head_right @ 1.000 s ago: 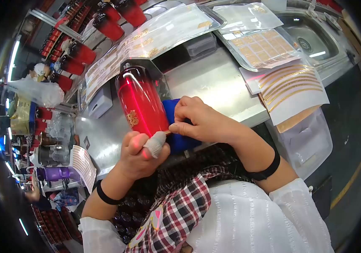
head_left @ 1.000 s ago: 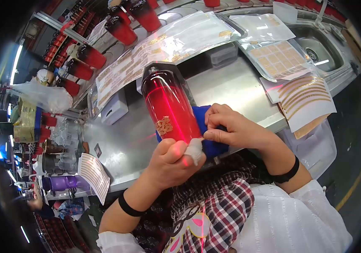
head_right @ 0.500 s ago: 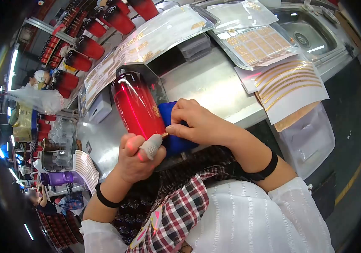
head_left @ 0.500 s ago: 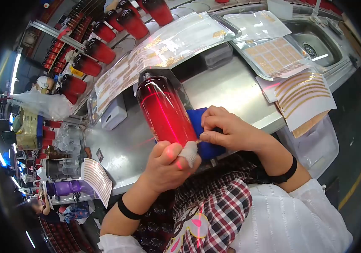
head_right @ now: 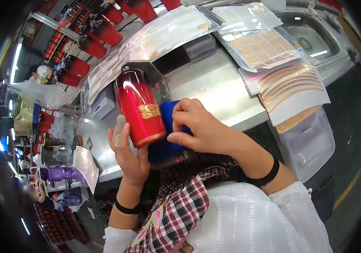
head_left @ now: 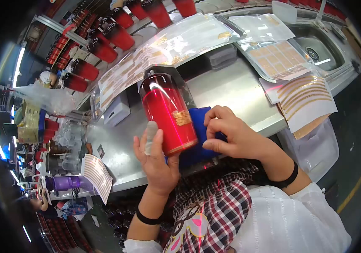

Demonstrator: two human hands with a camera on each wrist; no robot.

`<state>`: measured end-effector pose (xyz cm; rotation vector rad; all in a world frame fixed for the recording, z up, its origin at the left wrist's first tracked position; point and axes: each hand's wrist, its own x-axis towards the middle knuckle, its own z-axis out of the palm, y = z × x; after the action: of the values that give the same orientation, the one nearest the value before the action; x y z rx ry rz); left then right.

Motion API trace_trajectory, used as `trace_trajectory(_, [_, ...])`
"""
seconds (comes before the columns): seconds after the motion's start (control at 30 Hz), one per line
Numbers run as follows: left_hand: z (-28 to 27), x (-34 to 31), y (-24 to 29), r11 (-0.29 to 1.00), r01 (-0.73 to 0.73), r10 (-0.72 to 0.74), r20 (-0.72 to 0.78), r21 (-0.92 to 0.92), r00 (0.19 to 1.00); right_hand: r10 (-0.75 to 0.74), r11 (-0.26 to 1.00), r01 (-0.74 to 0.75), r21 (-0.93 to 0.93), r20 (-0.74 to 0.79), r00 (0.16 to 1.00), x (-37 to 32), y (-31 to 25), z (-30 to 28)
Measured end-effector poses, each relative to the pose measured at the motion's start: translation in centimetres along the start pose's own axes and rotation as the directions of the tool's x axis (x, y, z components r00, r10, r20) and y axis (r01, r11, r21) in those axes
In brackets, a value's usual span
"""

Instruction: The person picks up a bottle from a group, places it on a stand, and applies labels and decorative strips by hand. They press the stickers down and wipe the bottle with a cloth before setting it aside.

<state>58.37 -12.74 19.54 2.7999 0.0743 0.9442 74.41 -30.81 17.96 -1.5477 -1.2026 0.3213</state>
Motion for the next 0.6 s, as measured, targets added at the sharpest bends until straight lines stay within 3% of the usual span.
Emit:
trace_trajectory(0.13, [1.7,-2.5,-0.8,0.981,0.115,-0.113,0.021,-0.159,0.993,-0.099,0.989,0.095,-0.115,-0.026,0.995,0.3,-0.4,1.4])
trace_trajectory(0.23, [1.6,-2.2,-0.6,0.751,0.237,-0.28,0.028,-0.616,0.959,-0.103,0.985,0.096,-0.145,-0.041,0.994,0.4,-0.3,1.6])
trace_trajectory(0.33, [1.8,-0.7,0.7,0.55,0.329,-0.416,0.089,-0.768,0.905,-0.071,0.987,0.063,-0.15,-0.043,0.997,0.3,-0.5,1.9])
trace_trajectory(0.43, [2.3,-0.8,0.6,0.685,0.35,-0.384,0.091,-0.639,0.919,-0.063,0.986,0.056,-0.156,-0.041,0.997,0.4,-0.4,1.9])
trace_trajectory(0.6, [2.7,-0.9,0.8,0.679,0.346,-0.417,0.047,-0.648,0.908,-0.067,0.985,0.06,-0.163,-0.035,0.997,0.4,-0.3,2.0])
